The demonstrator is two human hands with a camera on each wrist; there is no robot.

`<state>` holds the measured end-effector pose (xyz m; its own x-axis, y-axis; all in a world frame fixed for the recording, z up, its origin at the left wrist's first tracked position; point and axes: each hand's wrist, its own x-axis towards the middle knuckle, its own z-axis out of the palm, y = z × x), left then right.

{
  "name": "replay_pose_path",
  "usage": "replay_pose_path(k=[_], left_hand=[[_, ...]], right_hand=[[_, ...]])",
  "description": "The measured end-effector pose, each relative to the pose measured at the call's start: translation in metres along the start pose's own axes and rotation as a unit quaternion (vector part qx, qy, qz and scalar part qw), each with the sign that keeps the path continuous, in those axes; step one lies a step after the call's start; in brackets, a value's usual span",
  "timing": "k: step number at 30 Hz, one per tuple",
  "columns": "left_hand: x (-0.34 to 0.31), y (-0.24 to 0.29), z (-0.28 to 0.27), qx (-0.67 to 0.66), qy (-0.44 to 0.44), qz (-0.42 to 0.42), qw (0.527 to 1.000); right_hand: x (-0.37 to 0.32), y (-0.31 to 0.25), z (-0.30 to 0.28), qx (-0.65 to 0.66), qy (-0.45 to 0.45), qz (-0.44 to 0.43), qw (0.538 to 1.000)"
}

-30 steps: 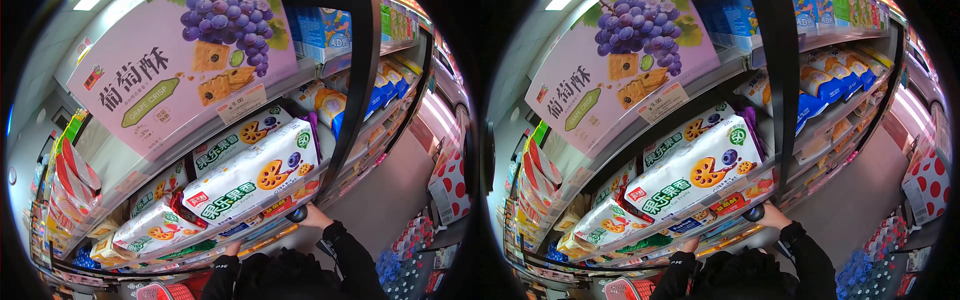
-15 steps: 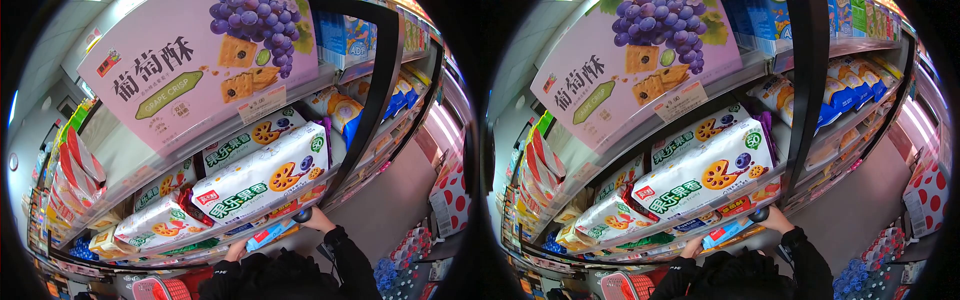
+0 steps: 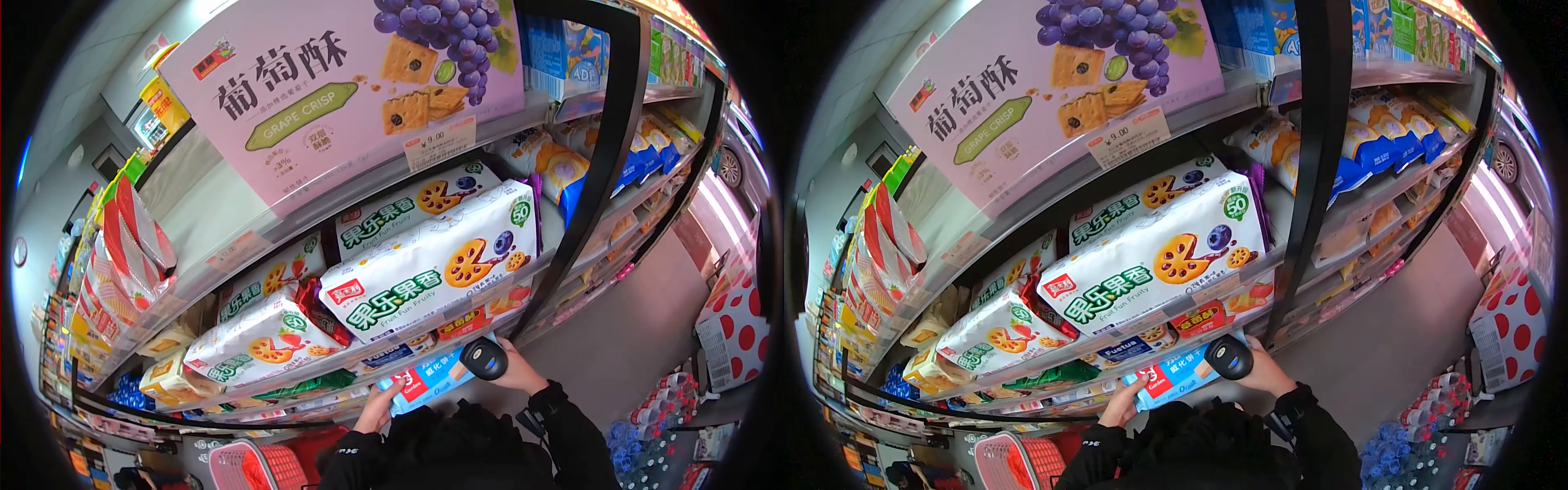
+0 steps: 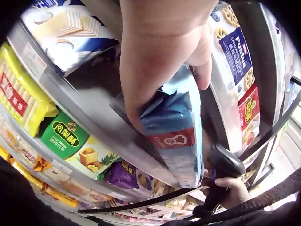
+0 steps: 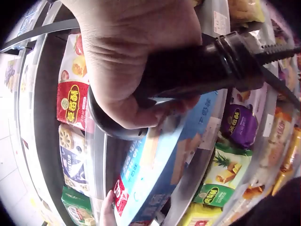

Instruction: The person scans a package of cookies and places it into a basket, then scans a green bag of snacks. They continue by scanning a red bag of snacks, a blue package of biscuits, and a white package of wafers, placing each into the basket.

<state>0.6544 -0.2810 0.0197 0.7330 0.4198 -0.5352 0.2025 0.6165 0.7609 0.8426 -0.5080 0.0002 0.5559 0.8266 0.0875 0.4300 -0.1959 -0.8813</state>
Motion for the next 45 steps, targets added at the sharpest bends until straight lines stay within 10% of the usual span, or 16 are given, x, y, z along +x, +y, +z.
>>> replay_pose_path(k=[21, 45], left_hand=[[-0.086, -0.044, -0.1, -0.095, -0.063, -0.098, 0.989], [-0.29, -0.086, -0.268, -0.273, 0.105, 0.077, 0.953]], right_hand=[[-0.085, -0.061, -0.02, 0.113, 0.064, 0.181, 0.975], [-0.031, -0.188, 0.174, 0.208, -0.35, 0.094, 0.909]])
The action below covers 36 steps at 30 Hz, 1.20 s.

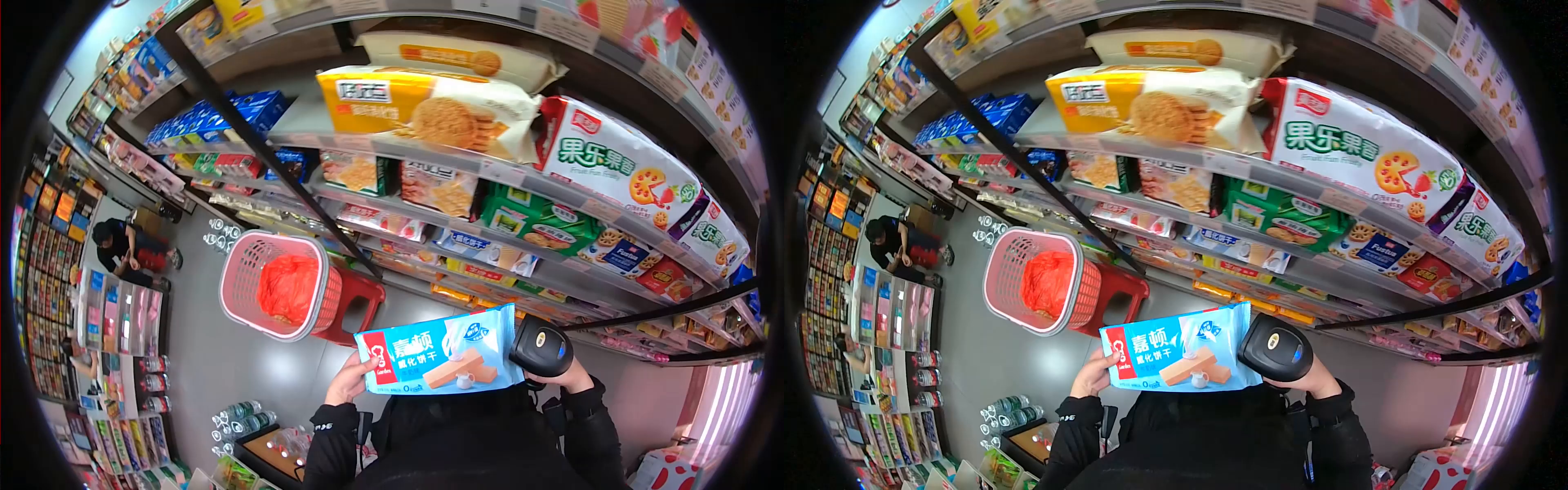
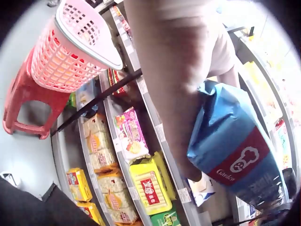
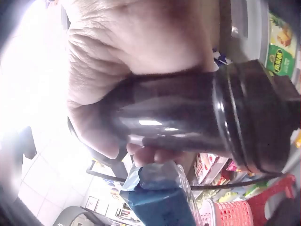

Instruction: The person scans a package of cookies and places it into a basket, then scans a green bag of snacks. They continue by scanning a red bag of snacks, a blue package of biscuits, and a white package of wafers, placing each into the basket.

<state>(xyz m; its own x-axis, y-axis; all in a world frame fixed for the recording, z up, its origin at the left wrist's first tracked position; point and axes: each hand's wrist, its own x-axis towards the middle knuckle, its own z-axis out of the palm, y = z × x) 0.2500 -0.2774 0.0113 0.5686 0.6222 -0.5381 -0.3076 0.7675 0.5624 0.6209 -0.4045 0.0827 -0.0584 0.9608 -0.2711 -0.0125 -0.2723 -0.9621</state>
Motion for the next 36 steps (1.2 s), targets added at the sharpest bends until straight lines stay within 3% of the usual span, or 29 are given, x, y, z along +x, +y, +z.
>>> replay_pose_path(k=[3, 6, 8, 12, 16, 17, 18, 19, 21, 22, 23, 25, 26, 31, 36], left_hand=[[-0.004, 0.01, -0.013, 0.024, -0.008, 0.013, 1.0], [-0.005, 0.017, -0.026, 0.04, -0.017, 0.04, 0.998], [0.003, 0.017, -0.038, -0.062, 0.0, 0.054, 0.997], [0.032, 0.018, -0.062, 0.022, 0.048, 0.093, 0.994], [0.029, 0.031, -0.042, -0.002, 0.052, 0.08, 0.995], [0.031, 0.026, -0.047, -0.019, 0.02, 0.104, 0.994], [0.027, 0.03, -0.043, -0.099, -0.136, 0.079, 0.983], [0.022, 0.034, -0.039, -0.177, -0.286, 0.048, 0.94], [0.043, 0.036, -0.053, -0.086, -0.255, 0.014, 0.963], [0.054, 0.04, -0.056, -0.118, -0.317, -0.025, 0.941], [0.061, 0.043, -0.058, -0.117, -0.315, -0.033, 0.941], [0.069, 0.055, -0.048, -0.139, -0.453, -0.042, 0.88], [0.079, 0.053, -0.054, -0.159, -0.482, -0.061, 0.86], [0.088, 0.062, -0.059, -0.144, -0.476, -0.097, 0.862], [0.102, 0.066, -0.054, -0.13, -0.499, -0.118, 0.849]], right_hand=[[0.005, -0.012, 0.022, 0.016, 0.0, 0.012, 1.0], [0.018, -0.028, 0.041, -0.073, -0.03, -0.057, 0.995], [0.027, -0.032, 0.054, -0.132, -0.083, -0.129, 0.979], [0.037, -0.027, 0.093, 0.063, -0.18, -0.09, 0.978], [0.046, -0.061, 0.136, 0.046, -0.222, -0.106, 0.968], [0.048, -0.082, 0.143, 0.074, -0.228, -0.134, 0.962], [0.049, -0.091, 0.149, 0.103, -0.234, -0.16, 0.953], [0.049, -0.081, 0.148, 0.107, -0.228, -0.162, 0.954], [0.043, -0.051, 0.143, 0.066, -0.203, -0.141, 0.967], [0.04, -0.046, 0.144, 0.057, -0.191, -0.127, 0.972], [0.037, -0.045, 0.147, 0.063, -0.185, -0.125, 0.973], [0.032, -0.045, 0.152, -0.022, -0.136, -0.16, 0.977], [0.031, -0.045, 0.157, -0.006, -0.12, -0.165, 0.979], [0.037, -0.042, 0.177, -0.044, -0.106, -0.196, 0.974], [0.046, -0.047, 0.194, -0.011, -0.175, -0.157, 0.972]])
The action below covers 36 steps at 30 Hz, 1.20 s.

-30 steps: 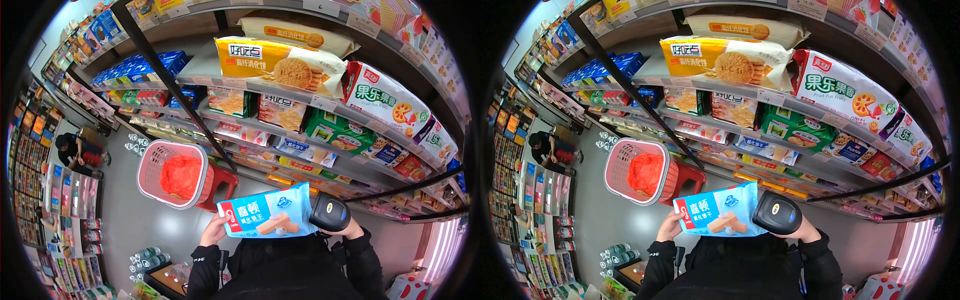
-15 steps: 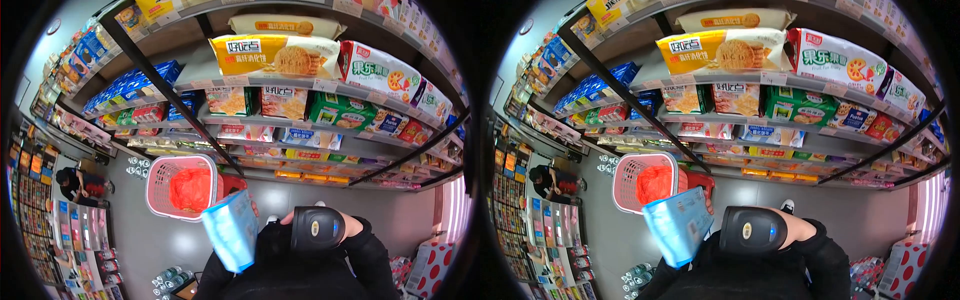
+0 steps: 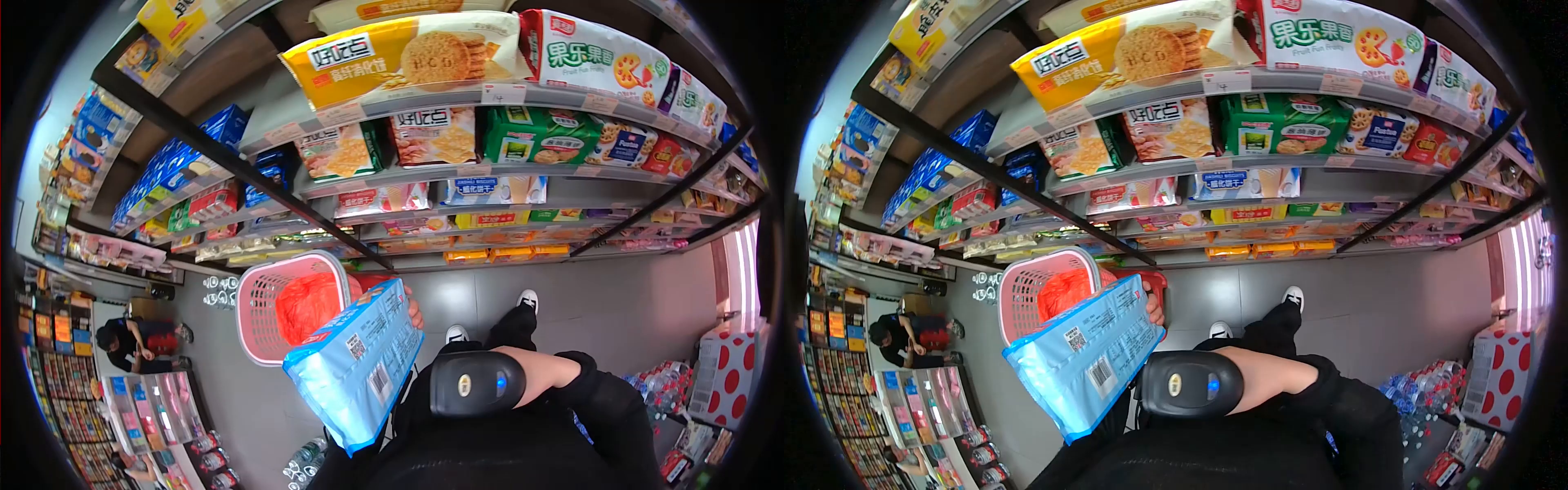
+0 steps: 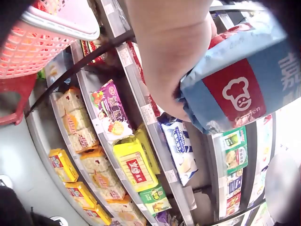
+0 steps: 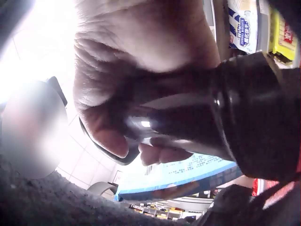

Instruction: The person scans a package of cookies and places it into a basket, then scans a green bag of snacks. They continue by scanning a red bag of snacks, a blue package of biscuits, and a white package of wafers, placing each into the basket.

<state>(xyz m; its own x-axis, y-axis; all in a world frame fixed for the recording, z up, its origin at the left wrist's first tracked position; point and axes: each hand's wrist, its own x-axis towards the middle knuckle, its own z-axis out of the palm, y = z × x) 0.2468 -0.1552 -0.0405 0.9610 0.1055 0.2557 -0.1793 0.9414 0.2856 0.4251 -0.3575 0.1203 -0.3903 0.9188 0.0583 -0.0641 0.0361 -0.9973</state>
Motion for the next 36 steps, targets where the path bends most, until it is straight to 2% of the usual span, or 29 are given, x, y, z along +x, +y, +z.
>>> replay_pose_path(k=[4, 6, 9, 14, 17, 21, 23, 24, 25, 27, 28, 31, 32, 34, 36], left_hand=[[0.01, -0.007, -0.01, -0.005, -0.031, -0.004, 0.999], [0.01, -0.009, -0.008, -0.012, 0.005, -0.024, 1.0], [0.015, -0.014, -0.004, 0.013, 0.012, -0.01, 1.0], [0.011, -0.013, -0.019, -0.015, 0.014, -0.034, 0.999], [0.005, -0.011, -0.03, -0.027, 0.008, -0.04, 0.999], [-0.014, -0.016, -0.034, -0.039, 0.009, -0.034, 0.999], [-0.033, -0.023, -0.024, -0.029, 0.111, -0.015, 0.993], [-0.028, -0.025, 0.014, 0.042, 0.192, 0.012, 0.98], [-0.038, -0.034, 0.021, 0.001, 0.322, 0.037, 0.946], [-0.032, -0.04, 0.042, 0.121, 0.477, 0.047, 0.869], [-0.044, -0.045, 0.022, 0.047, 0.495, 0.042, 0.867], [-0.055, -0.058, 0.021, 0.08, 0.538, 0.045, 0.838], [-0.059, -0.063, 0.022, 0.077, 0.536, 0.05, 0.839], [-0.063, -0.072, 0.024, 0.105, 0.583, 0.064, 0.803], [-0.062, -0.078, 0.028, 0.101, 0.584, 0.075, 0.802]], right_hand=[[0.004, 0.0, 0.007, 0.035, -0.005, -0.003, 0.999], [0.004, -0.002, 0.006, 0.037, -0.007, 0.004, 0.999], [0.002, -0.006, 0.005, 0.011, -0.011, 0.025, 1.0], [-0.002, -0.008, 0.004, 0.012, 0.019, -0.001, 1.0], [-0.005, -0.011, 0.004, 0.032, 0.032, 0.051, 0.998], [-0.021, 0.007, 0.008, 0.014, 0.074, 0.026, 0.997], [-0.033, 0.03, 0.009, 0.093, 0.079, 0.032, 0.992], [-0.037, 0.033, 0.006, 0.037, 0.056, 0.041, 0.997], [-0.037, 0.029, 0.006, 0.037, 0.051, 0.042, 0.997], [-0.037, 0.02, 0.004, 0.156, 0.073, 0.05, 0.984], [-0.043, 0.025, 0.002, 0.172, 0.092, 0.062, 0.979], [-0.047, 0.019, -0.01, 0.094, 0.095, 0.084, 0.988], [-0.049, 0.023, -0.01, 0.087, 0.123, 0.09, 0.985], [-0.049, 0.02, -0.018, 0.061, 0.111, 0.08, 0.989], [-0.05, 0.015, -0.027, 0.01, 0.097, 0.074, 0.992]])
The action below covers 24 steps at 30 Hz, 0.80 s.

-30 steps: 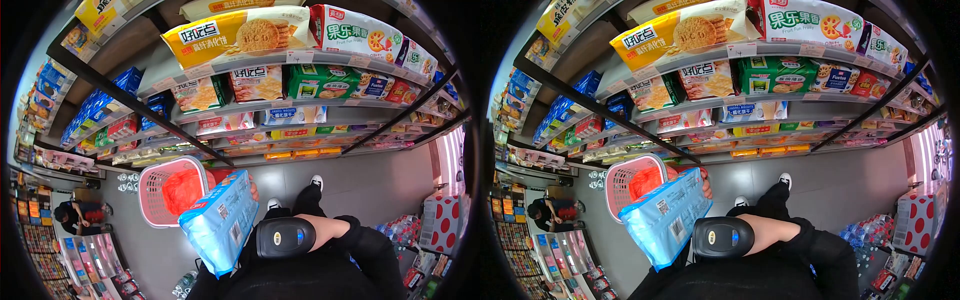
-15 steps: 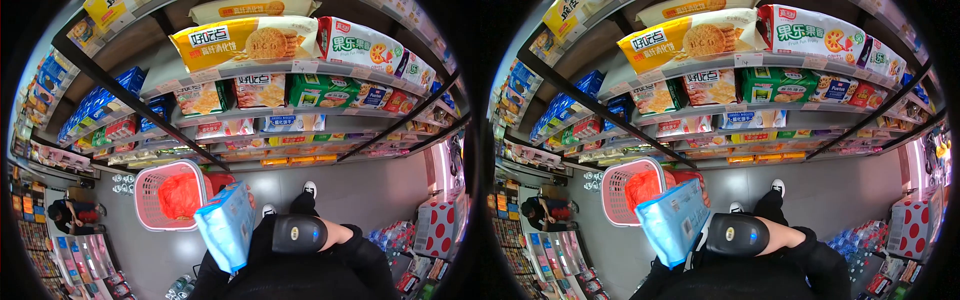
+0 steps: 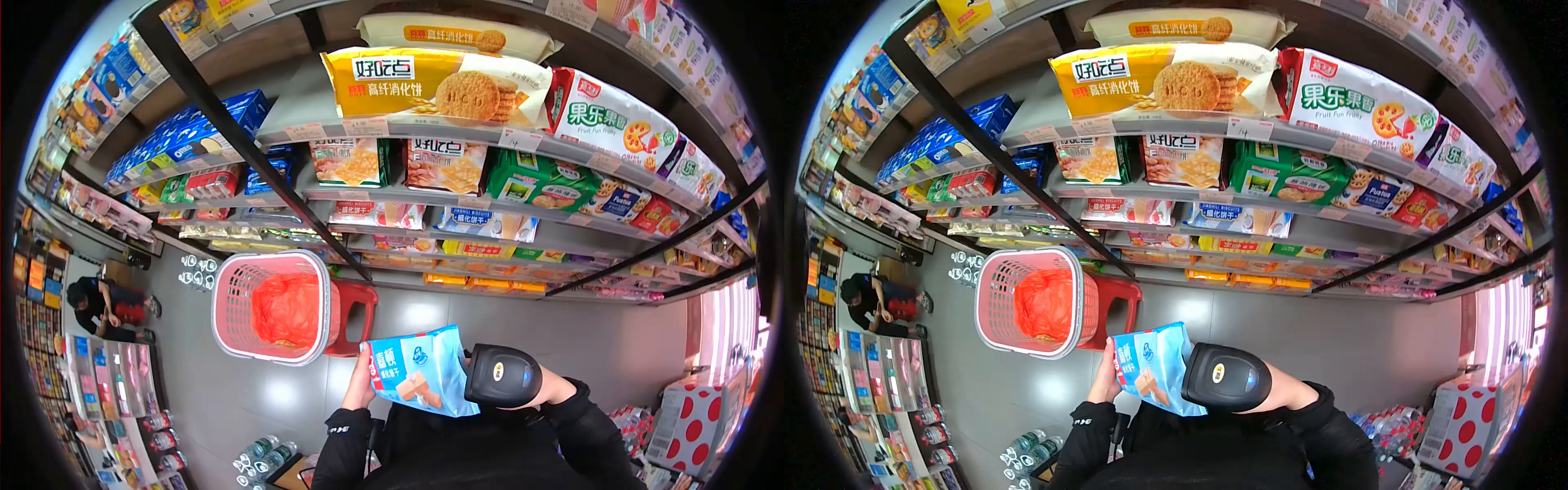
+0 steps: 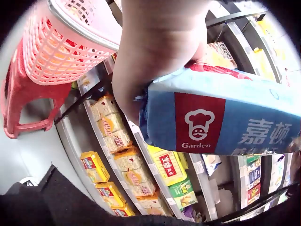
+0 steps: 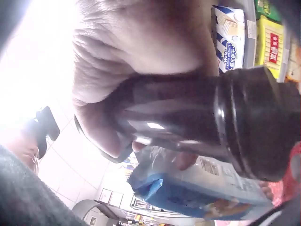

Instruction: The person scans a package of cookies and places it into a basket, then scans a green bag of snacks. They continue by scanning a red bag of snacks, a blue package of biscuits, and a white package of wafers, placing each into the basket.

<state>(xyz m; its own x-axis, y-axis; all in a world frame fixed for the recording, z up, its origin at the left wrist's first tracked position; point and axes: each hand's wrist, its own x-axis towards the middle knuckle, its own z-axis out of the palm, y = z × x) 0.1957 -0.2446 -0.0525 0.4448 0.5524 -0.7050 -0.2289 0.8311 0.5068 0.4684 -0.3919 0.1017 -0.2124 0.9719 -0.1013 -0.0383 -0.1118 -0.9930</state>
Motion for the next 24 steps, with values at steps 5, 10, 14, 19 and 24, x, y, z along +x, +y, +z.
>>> replay_pose_path(k=[5, 10, 14, 19, 24], left_hand=[[-0.016, -0.013, 0.019, -0.001, 0.04, 0.023, 0.999], [-0.024, -0.027, 0.051, -0.042, 0.004, 0.011, 0.999], [-0.022, -0.043, 0.07, 0.028, 0.007, -0.017, 0.999], [-0.025, -0.057, 0.079, 0.063, 0.05, -0.036, 0.996], [-0.035, -0.055, 0.077, 0.066, 0.088, -0.013, 0.994]], right_hand=[[-0.017, 0.001, -0.032, -0.028, -0.012, -0.007, 1.0], [-0.038, -0.009, -0.055, 0.069, 0.056, -0.009, 0.996], [-0.076, 0.017, -0.071, 0.08, 0.133, 0.013, 0.988], [-0.104, 0.054, -0.08, 0.049, 0.184, 0.078, 0.979], [-0.096, 0.058, -0.084, 0.061, 0.16, 0.099, 0.98]])
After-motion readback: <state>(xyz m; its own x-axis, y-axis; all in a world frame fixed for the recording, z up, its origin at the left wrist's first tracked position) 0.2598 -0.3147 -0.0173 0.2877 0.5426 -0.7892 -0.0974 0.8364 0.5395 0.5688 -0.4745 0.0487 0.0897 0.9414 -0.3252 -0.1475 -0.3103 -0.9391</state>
